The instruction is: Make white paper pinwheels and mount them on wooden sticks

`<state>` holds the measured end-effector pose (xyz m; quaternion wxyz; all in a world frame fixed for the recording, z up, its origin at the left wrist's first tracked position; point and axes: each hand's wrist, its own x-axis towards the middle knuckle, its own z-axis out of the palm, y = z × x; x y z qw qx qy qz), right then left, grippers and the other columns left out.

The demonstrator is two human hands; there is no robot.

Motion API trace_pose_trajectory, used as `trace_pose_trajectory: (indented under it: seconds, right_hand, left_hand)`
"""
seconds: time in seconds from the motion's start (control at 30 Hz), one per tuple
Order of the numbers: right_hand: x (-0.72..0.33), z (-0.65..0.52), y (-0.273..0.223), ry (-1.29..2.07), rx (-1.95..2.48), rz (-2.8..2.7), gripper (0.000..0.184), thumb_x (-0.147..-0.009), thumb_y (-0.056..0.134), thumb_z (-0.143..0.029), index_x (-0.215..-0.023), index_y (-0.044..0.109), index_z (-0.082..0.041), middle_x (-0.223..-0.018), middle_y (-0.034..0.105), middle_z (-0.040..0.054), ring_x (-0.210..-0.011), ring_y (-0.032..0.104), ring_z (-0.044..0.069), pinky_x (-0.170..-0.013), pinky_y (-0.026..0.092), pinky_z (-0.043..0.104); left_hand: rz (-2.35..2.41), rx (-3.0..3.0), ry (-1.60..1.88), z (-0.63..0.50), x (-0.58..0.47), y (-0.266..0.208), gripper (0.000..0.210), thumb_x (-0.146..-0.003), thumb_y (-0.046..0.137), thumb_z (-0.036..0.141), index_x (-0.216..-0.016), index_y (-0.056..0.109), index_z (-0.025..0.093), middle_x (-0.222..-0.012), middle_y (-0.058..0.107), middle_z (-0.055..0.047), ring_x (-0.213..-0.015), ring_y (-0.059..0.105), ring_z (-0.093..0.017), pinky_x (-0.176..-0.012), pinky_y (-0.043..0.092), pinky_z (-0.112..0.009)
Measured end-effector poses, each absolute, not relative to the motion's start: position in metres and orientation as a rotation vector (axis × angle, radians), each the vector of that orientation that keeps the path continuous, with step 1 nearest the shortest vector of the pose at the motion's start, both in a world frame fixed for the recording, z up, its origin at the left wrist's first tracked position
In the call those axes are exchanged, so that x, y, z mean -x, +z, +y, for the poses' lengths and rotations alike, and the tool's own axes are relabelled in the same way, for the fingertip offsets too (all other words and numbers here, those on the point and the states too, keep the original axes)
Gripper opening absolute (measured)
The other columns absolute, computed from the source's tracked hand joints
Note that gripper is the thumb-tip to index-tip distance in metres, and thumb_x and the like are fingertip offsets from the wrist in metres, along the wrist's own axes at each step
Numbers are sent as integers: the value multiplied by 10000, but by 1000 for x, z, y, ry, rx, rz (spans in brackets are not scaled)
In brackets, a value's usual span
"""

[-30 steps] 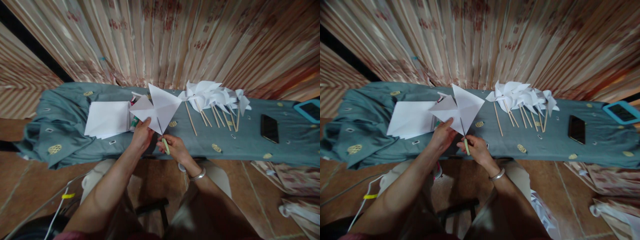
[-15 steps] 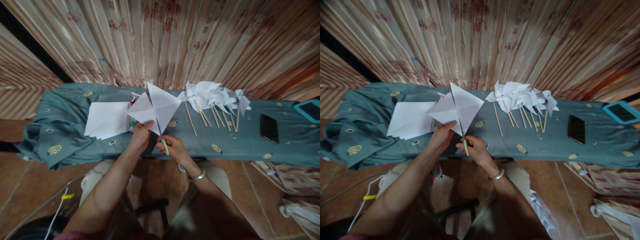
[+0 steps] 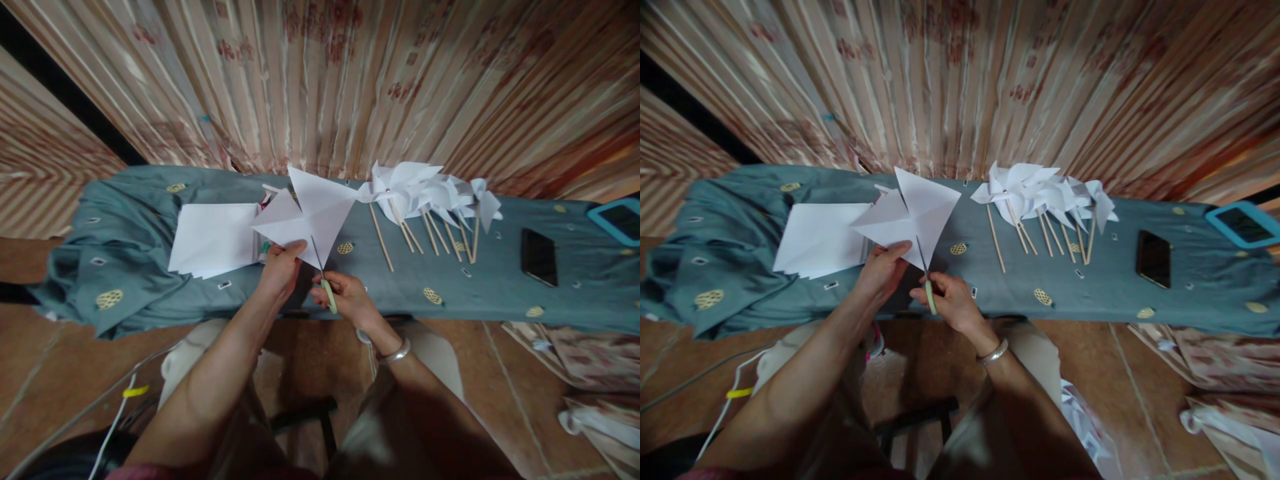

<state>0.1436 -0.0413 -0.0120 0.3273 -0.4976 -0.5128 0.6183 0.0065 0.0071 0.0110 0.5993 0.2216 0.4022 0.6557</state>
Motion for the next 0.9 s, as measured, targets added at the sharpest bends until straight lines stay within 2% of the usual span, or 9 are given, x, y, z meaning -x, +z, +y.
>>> trace_pose_trajectory:
  seconds: [0.27, 0.47, 0.77, 0.9]
  right_hand:
    - [-146, -40, -16, 1560, 1311, -1435, 418, -725, 735, -522, -971, 700, -187, -630, 677, -7, -538, 605, 121, -515, 461, 220]
    - [-145, -37, -17, 1555, 1303, -1391, 401, -716, 734, -529, -905, 709, -176, -621, 674, -4, -516, 586, 117, -506, 458, 227]
    - [-144, -35, -7, 1541, 1317, -1380, 423, -667, 750, -564, -814, 703, -170, -584, 659, 1, -497, 569, 121, -507, 451, 238]
    - [-144, -35, -7, 1523, 1333, -1386, 419, -680, 737, -573, -812, 700, -177, -589, 663, 1, -504, 578, 124, -501, 446, 235]
  left_hand:
    - [964, -532, 1493, 5, -8, 12, 373, -460, 759, 155, -824, 683, 181, -620, 695, 22, -657, 653, -195, -730, 480, -326]
    - [948, -548, 1471, 2, -9, 9, 392, -482, 763, 142, -866, 692, 174, -661, 696, 19, -675, 643, -179, -723, 454, -305]
    - [949, -582, 1466, 0, -12, 7, 249, -482, 769, 159, -685, 627, 183, -614, 651, 39, -589, 570, -135, -657, 438, -275]
    - [954, -579, 1450, -1, -12, 8, 268, -481, 776, 161, -701, 627, 186, -628, 654, 36, -614, 586, -146, -673, 442, -280]
